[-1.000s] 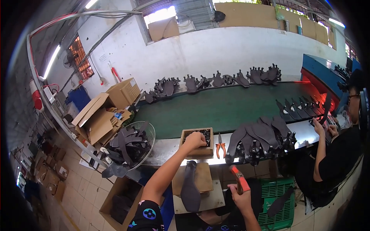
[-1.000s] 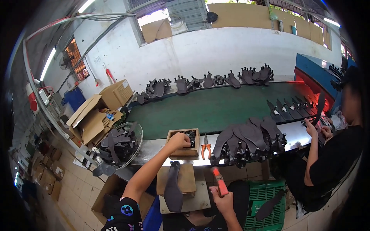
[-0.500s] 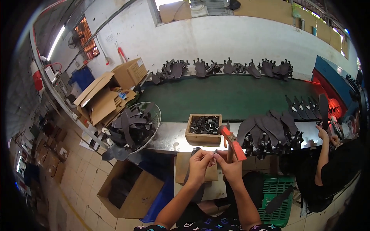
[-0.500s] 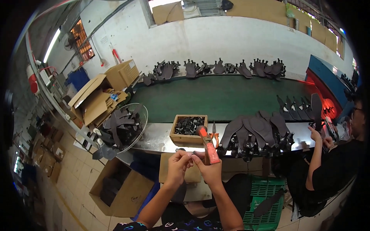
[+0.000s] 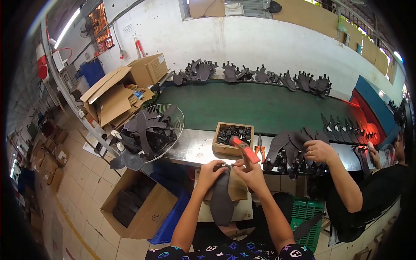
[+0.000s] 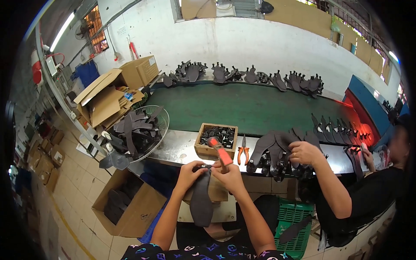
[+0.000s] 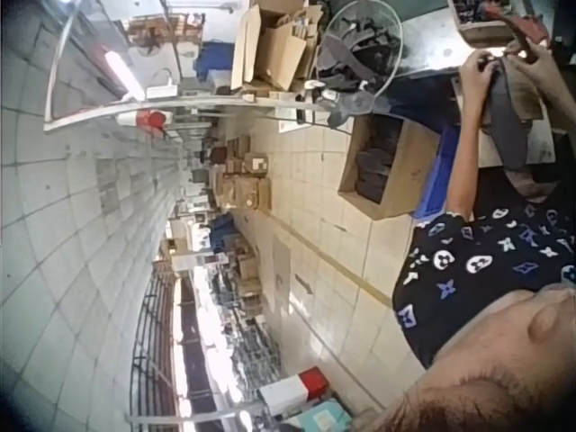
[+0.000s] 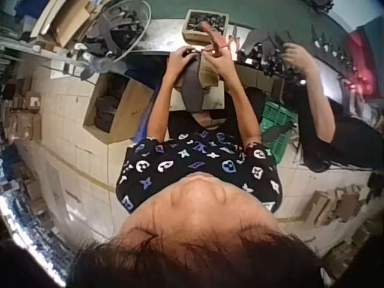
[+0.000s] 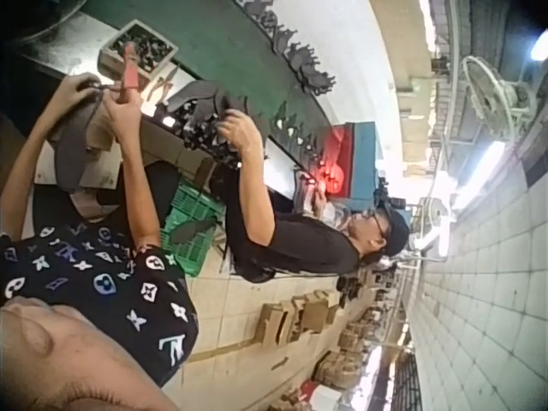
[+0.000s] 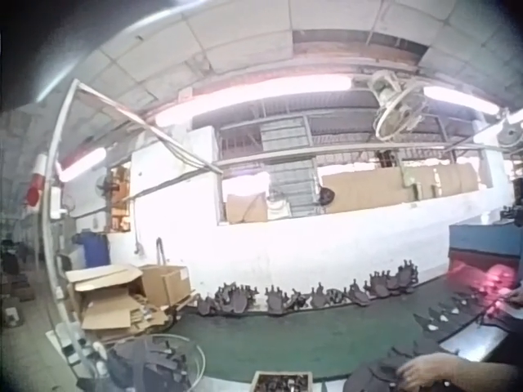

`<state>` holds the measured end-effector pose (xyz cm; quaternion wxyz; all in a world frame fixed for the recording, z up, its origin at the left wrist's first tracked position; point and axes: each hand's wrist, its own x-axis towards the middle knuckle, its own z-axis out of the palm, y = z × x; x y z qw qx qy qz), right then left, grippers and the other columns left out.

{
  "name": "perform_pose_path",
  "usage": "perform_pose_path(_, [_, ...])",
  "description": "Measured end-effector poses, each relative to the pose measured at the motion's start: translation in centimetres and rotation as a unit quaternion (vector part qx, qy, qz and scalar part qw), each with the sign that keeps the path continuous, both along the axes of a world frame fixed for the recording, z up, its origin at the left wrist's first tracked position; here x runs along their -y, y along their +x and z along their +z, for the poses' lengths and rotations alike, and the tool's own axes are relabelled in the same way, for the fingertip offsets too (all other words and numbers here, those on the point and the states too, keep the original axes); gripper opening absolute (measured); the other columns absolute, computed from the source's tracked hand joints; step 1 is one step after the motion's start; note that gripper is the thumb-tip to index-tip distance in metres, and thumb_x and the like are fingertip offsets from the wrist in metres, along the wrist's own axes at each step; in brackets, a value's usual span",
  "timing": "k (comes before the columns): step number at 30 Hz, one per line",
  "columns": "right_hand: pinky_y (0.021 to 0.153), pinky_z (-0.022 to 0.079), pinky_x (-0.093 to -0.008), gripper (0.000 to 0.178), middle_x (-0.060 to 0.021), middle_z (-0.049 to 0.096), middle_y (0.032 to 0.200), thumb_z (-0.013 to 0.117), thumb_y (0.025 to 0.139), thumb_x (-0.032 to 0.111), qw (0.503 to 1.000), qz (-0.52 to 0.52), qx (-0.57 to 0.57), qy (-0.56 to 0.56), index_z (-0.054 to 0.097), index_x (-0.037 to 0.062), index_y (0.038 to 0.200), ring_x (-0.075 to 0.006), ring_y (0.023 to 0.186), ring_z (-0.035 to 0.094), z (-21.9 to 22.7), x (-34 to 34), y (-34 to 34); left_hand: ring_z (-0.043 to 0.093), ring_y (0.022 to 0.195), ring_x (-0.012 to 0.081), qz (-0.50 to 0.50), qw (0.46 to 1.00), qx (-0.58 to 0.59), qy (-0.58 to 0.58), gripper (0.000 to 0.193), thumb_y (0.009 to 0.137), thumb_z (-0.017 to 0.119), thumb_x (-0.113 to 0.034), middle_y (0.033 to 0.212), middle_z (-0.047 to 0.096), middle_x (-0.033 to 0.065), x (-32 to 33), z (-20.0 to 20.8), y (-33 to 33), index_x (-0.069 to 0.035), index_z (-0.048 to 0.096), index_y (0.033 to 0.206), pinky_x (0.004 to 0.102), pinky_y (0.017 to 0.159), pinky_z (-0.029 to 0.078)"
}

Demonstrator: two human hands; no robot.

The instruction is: Hammering and assembling shoe components onto a sole at a factory workbench.

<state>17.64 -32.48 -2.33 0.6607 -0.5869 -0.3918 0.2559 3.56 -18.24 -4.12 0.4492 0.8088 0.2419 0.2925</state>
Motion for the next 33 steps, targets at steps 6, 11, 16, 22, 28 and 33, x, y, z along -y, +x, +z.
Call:
perform_pose_path(6, [0.069, 0.049, -0.0279, 0.019, -0.0043, 0.068, 0.085, 0.074, 0.087, 0.012, 0.993, 0.070, 0.058, -0.070, 0.069, -0.0011, 0.101, -0.0099, 0.075, 0.059, -0.8, -1.2, -0.6, 0.068, 0.083, 0.0252, 0.001, 0.996, 0.073, 0.053, 0.025, 0.077, 0.080, -0.008, 0.091, 0.070, 0.0131, 1.9, -1.3, -2.1, 0.000, 0.070, 0.098, 0.0343, 0.075, 0.054])
perform_pose_path(11, [0.073, 0.050, -0.0361, 0.021, -0.0123, 0.066, 0.092, 0.074, 0.083, 0.010, 0.973, 0.099, 0.200, -0.061, 0.068, -0.0001, 0.100, -0.0274, 0.082, 0.064, 0.6, -0.9, -0.9, 0.068, 0.083, 0.0257, -0.003, 0.998, 0.048, -0.039, 0.028, 0.076, 0.079, -0.007, 0.095, 0.070, 0.0144, 1.9, -1.7, -2.6, 0.001, 0.070, 0.101, 0.0341, 0.076, 0.054])
perform_pose_path(16, [0.077, 0.051, -0.0387, 0.020, -0.0126, 0.066, 0.101, 0.073, 0.081, 0.008, 0.935, 0.071, 0.338, -0.079, 0.069, 0.0031, 0.099, -0.0360, 0.089, 0.064, 2.6, 0.1, -1.6, 0.070, 0.084, 0.0184, -0.008, 0.995, 0.092, 0.027, 0.034, 0.076, 0.081, -0.007, 0.099, 0.073, 0.0152, 2.4, -0.2, -2.6, 0.000, 0.072, 0.108, 0.0316, 0.076, 0.055])
perform_pose_path(22, [0.070, 0.052, -0.0354, 0.024, -0.0130, 0.068, 0.095, 0.067, 0.090, 0.008, 0.953, 0.104, 0.250, -0.139, 0.069, 0.0065, 0.114, -0.0318, 0.076, 0.064, 5.2, 1.4, -2.4, 0.067, 0.079, 0.0114, -0.006, 0.996, 0.068, -0.065, 0.029, 0.079, 0.080, -0.011, 0.090, 0.075, 0.0108, 1.7, -1.1, -2.4, 0.000, 0.075, 0.104, 0.0286, 0.073, 0.054])
perform_pose_path(28, [0.070, 0.052, -0.0347, 0.043, -0.0199, 0.064, 0.091, 0.063, 0.097, 0.006, 0.962, 0.014, 0.268, -0.050, 0.051, -0.0032, 0.137, -0.0281, 0.075, 0.064, 6.8, 7.3, -5.3, 0.065, 0.082, 0.0113, -0.050, 0.985, 0.085, -0.139, 0.024, 0.080, 0.080, -0.010, 0.090, 0.074, 0.0068, 2.0, -0.1, -2.3, 0.003, 0.075, 0.099, 0.0266, 0.076, 0.052])
perform_pose_path(33, [0.072, 0.052, -0.0383, 0.046, -0.0221, 0.064, 0.092, 0.062, 0.096, 0.005, 0.943, -0.027, 0.330, -0.024, 0.050, -0.0041, 0.139, -0.0355, 0.077, 0.065, 6.2, 7.3, -6.1, 0.066, 0.085, 0.0113, -0.063, 0.983, 0.111, -0.132, 0.024, 0.080, 0.079, -0.009, 0.093, 0.075, 0.0065, 1.8, -0.4, -2.4, 0.003, 0.075, 0.101, 0.0264, 0.079, 0.052])
